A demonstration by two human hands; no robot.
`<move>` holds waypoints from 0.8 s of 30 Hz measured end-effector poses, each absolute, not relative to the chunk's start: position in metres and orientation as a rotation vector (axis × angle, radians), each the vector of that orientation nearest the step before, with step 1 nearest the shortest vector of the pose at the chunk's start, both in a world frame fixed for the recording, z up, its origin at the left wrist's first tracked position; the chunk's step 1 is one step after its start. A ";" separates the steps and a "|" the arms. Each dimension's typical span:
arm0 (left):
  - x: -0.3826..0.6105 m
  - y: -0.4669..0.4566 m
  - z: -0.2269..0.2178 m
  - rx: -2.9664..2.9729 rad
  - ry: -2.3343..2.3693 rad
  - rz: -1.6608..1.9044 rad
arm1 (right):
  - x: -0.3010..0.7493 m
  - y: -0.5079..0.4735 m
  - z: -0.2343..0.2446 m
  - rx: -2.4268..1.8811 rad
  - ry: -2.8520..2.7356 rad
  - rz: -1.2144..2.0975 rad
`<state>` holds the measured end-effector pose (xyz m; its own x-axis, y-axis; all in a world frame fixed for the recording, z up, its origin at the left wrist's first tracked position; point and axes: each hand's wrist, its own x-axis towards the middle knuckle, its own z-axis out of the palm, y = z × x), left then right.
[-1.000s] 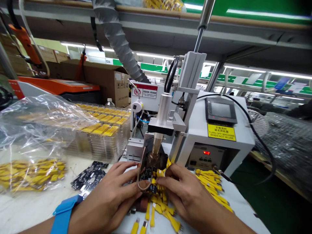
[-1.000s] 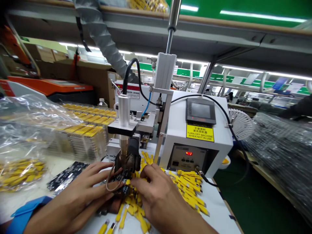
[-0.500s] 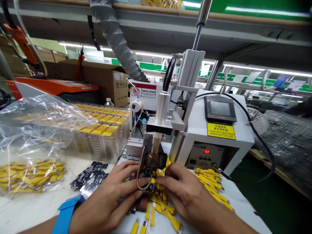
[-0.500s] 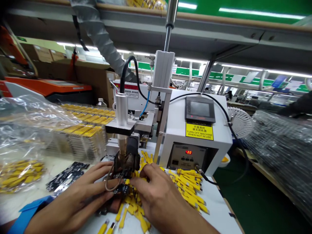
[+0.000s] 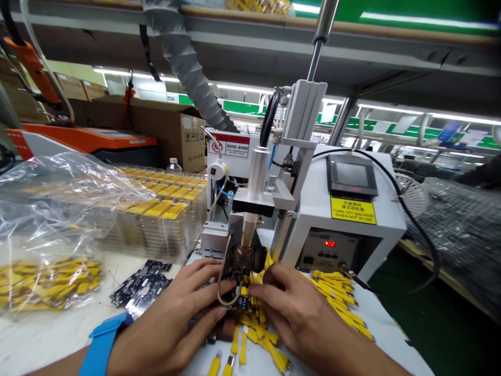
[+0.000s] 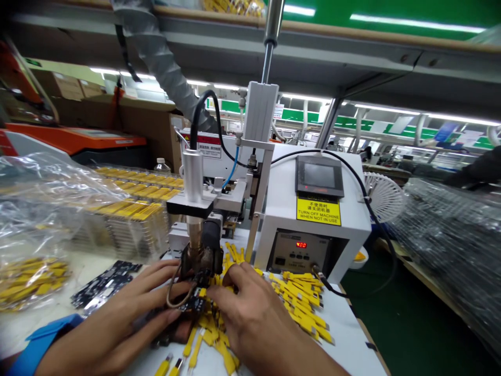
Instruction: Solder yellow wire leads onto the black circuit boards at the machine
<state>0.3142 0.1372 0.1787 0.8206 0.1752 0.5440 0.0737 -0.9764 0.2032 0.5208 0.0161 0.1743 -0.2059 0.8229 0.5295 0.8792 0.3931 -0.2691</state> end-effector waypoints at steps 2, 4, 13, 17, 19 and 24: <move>0.314 0.137 0.180 2.797 0.218 0.858 | 0.521 0.016 0.175 -1.446 -2.052 -0.122; 0.315 0.137 0.182 2.783 0.225 0.821 | 0.521 0.016 0.175 -1.454 -2.054 -0.120; 0.312 0.140 0.174 2.757 0.276 0.778 | 0.522 0.017 0.175 -1.451 -2.078 -0.171; 0.311 0.144 0.166 2.746 0.336 0.820 | 0.522 0.017 0.174 -1.460 -2.105 -0.202; 0.310 0.144 0.165 2.748 0.340 0.853 | 0.522 0.017 0.174 -1.465 -2.127 -0.227; 0.310 0.141 0.168 2.754 0.344 0.872 | 0.521 0.016 0.177 -1.473 -2.159 -0.268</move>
